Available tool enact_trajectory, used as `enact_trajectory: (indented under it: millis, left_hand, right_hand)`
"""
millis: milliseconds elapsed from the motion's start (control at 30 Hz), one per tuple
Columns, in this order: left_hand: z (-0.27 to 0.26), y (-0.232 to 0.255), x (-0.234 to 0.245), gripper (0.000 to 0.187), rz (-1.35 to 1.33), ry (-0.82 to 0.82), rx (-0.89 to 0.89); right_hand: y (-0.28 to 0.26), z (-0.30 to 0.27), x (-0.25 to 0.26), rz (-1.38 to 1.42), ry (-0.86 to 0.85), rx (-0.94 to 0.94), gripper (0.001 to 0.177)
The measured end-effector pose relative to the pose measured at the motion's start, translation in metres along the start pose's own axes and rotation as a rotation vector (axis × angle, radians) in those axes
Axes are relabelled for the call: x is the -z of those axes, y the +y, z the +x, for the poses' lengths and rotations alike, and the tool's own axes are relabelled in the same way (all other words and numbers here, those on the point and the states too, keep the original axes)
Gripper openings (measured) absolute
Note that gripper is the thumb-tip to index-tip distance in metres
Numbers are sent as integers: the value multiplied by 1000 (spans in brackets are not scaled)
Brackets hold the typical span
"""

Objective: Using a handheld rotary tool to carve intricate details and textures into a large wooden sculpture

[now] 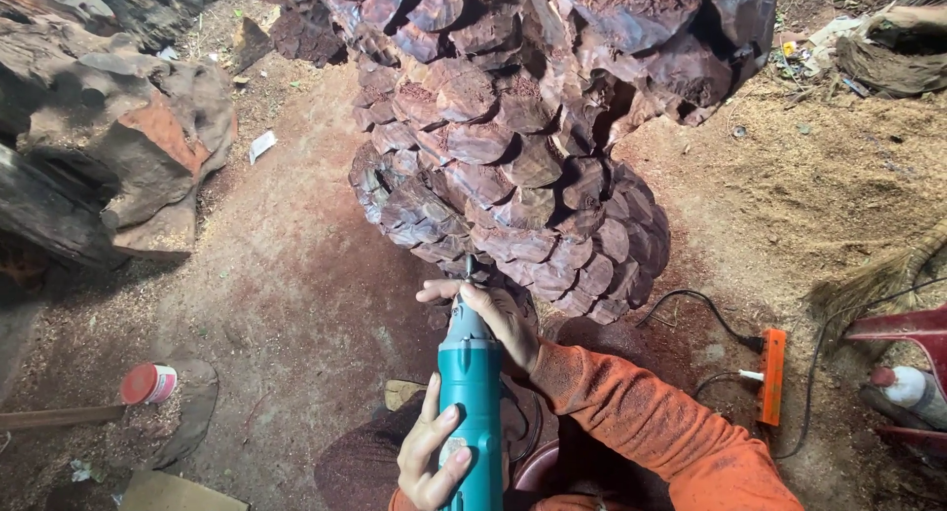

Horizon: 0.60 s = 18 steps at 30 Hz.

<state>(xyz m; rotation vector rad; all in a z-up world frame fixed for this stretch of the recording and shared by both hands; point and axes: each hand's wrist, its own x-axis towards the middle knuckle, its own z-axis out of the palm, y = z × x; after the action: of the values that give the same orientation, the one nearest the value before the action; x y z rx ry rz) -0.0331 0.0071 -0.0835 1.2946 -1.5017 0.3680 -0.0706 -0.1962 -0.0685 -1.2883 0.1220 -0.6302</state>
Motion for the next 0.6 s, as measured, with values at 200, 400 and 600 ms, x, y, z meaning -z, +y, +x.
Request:
enact_trajectory:
  millis: [200,400,600]
  left_hand:
    - [9,3,-3,30,24,2,-1]
    - [22,16,-3,29,45,8,54]
    - [8,10,-8,29,41,3,-17]
  right_hand:
    - [-8,2,0,-22,3,33,57]
    - [-6,-3,2,23,15,-23,55]
    - [-6,-6,6,24,-22,31,56]
